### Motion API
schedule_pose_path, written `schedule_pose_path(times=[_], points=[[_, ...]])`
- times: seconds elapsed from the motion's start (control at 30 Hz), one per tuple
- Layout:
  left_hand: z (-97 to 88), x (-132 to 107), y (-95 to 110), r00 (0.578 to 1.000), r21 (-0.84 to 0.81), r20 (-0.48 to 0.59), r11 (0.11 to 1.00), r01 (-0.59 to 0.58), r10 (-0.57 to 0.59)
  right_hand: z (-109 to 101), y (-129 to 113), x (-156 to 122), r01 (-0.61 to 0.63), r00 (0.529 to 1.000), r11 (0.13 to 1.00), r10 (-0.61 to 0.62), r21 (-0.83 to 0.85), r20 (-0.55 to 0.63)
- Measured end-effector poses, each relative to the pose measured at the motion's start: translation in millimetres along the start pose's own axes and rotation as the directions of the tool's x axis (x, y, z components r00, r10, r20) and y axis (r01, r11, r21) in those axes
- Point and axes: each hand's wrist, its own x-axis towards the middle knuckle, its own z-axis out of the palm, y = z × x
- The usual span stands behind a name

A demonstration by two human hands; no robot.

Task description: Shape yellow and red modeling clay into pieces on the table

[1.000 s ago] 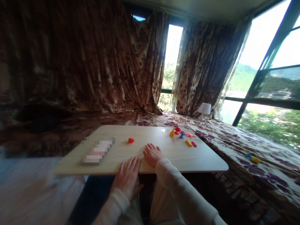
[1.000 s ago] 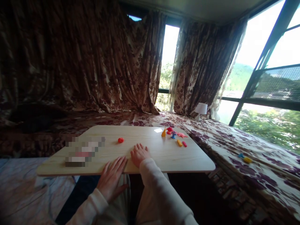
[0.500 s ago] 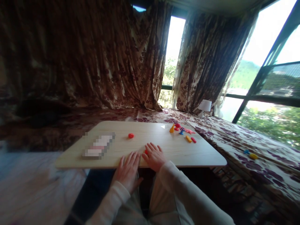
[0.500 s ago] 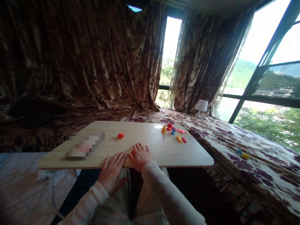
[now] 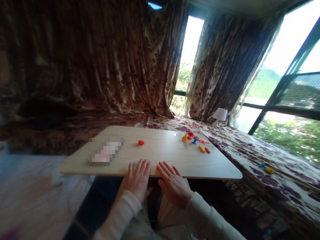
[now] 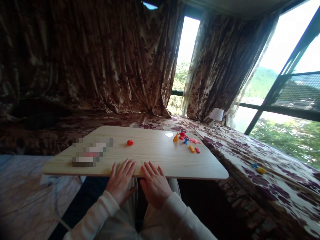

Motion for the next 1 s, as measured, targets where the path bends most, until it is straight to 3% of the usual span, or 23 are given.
schedule_pose_path(times=[0.27,0.37,0.53,0.63,0.7,0.9,1.0], points=[[4.1,0,-3,1.000,0.029,-0.004,0.999,-0.017,0.017,3,15,95,-0.164,0.985,0.986,0.164,0.016,-0.060],[3.9,-1,-3,1.000,0.020,-0.009,1.000,-0.012,0.012,3,14,86,-0.125,0.990,0.992,0.125,0.008,-0.060],[1.7,-1,-1,1.000,-0.009,-0.012,1.000,-0.002,0.002,1,3,16,-0.002,1.000,1.000,0.002,-0.012,-0.025],[2.6,-1,-1,1.000,-0.009,-0.018,1.000,0.007,-0.007,1,0,-1,0.026,0.999,1.000,-0.026,-0.015,-0.028],[3.9,0,-2,1.000,-0.003,-0.019,1.000,0.005,-0.005,2,2,12,0.008,0.999,1.000,-0.008,-0.013,-0.039],[4.0,-1,-3,1.000,0.026,-0.027,1.000,-0.010,0.011,1,14,91,-0.107,0.990,0.994,0.107,-0.001,-0.096],[2.4,-1,-2,0.999,0.020,-0.029,1.000,-0.016,0.017,2,13,89,-0.085,0.990,0.996,0.084,-0.005,-0.111]])
